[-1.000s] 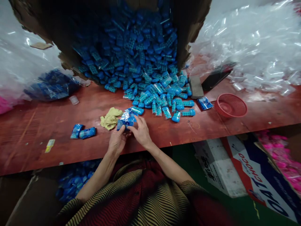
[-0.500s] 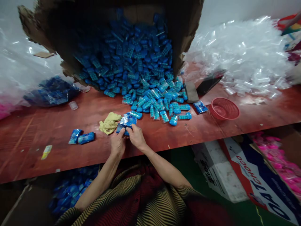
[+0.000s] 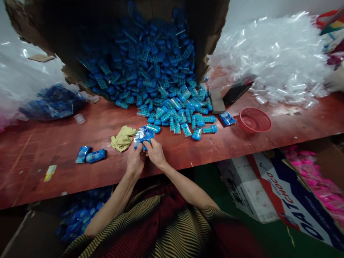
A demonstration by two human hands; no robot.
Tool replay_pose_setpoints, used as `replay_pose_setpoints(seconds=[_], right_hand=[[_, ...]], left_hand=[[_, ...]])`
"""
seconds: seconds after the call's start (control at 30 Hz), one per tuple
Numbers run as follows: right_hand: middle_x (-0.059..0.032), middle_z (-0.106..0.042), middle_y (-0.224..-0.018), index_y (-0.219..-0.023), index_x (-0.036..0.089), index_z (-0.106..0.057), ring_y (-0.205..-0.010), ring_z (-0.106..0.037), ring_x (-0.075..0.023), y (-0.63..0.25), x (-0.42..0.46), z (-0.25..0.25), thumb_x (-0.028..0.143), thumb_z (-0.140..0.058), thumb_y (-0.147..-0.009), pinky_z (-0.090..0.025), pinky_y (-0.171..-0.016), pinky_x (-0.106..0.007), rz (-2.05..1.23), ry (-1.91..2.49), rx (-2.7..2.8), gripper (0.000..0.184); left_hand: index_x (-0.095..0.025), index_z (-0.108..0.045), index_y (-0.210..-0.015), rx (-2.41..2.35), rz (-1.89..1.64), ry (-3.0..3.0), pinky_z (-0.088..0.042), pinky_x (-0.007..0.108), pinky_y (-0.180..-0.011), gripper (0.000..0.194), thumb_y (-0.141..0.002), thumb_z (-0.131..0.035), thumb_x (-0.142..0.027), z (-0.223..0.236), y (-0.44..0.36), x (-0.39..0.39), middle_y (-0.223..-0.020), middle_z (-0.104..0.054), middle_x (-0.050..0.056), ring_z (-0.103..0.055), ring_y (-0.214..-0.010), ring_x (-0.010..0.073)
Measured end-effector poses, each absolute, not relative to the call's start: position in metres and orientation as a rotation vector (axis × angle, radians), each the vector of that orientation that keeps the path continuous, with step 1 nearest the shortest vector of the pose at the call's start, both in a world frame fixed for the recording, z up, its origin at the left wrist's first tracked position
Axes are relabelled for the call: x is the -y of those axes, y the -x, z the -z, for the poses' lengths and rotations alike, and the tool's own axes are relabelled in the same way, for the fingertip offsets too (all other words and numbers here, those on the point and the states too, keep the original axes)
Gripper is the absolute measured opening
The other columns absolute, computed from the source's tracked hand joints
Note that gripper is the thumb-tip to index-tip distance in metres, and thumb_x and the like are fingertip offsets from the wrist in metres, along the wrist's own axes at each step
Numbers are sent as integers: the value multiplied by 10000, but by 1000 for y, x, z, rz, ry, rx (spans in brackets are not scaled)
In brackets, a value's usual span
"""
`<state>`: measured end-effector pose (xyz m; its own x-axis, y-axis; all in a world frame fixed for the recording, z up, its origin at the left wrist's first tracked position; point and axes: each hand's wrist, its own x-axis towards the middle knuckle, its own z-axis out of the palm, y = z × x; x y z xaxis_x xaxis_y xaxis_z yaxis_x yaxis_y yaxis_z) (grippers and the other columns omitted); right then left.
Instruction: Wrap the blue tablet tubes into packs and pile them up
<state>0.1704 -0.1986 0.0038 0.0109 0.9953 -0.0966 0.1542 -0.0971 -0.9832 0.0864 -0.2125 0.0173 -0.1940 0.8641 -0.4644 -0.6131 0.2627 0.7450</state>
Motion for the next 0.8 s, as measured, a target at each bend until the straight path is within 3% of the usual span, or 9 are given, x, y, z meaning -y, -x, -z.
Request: replay_pose_setpoints(seconds=[0.13,0.23,0.33,0.4,0.5,0.67,0.8], right_hand=[[58,-401,-550,-589,200,-413,-538,-390,-93,-181,195,-12,435,-456,-853,-315,-528,-219,-1135,1335,1464,355],[41,-435,-566,-590,188,-463,-576,-425,-106,-188,185,-23,428,-381,-913,-329,-568,-228,-1064,1333,1744,410],[-35,-600,-819,-782,184,-598,-799,-519,-166,-191,165,-26,360,-412,-929,-385,-719,-271,-684,1519,1954,295],[-102,-603,-1010,-946,180,-616,-944,-507,-222,-192,151,-22,321,-476,-906,-393,-795,-328,-421,1680,2061,203],[-153,-579,-1063,-1030,158,-593,-978,-494,-268,-192,137,-12,256,-482,-892,-408,-791,-377,-230,1830,2192,203],[-172,-588,-1047,-1058,146,-568,-987,-511,-295,-193,131,-6,191,-467,-868,-428,-790,-401,-261,1857,2196,220],[-142,-613,-1032,-1037,140,-576,-988,-532,-275,-202,126,-8,221,-547,-814,-433,-837,-405,-552,1736,1990,240]], left_hand=[[-143,-617,-812,-1072,-1205,-427,-416,195,-442,397,-532,-809,-349,-26,-69,219,-657,-656,12,-564,-485,99],[-139,-607,-782,-1147,-1189,-351,-378,180,-398,356,-558,-803,-336,-29,-61,222,-588,-624,0,-544,-448,95],[-144,-572,-701,-1210,-1156,-158,-354,168,-382,261,-663,-747,-333,-29,-61,224,-493,-547,-17,-509,-421,85],[-150,-553,-677,-1197,-1137,-54,-348,157,-381,236,-724,-706,-324,-29,-62,225,-493,-526,-21,-492,-424,73],[-158,-545,-674,-1156,-1119,44,-346,143,-378,207,-799,-637,-295,-31,-61,226,-507,-513,-23,-475,-429,61],[-152,-550,-690,-1155,-1095,152,-396,137,-408,233,-896,-491,-242,-33,-59,227,-518,-512,-18,-491,-446,57],[-163,-540,-662,-1160,-1124,183,-404,136,-410,256,-889,-509,-277,-30,-62,227,-488,-471,-28,-493,-442,62]])
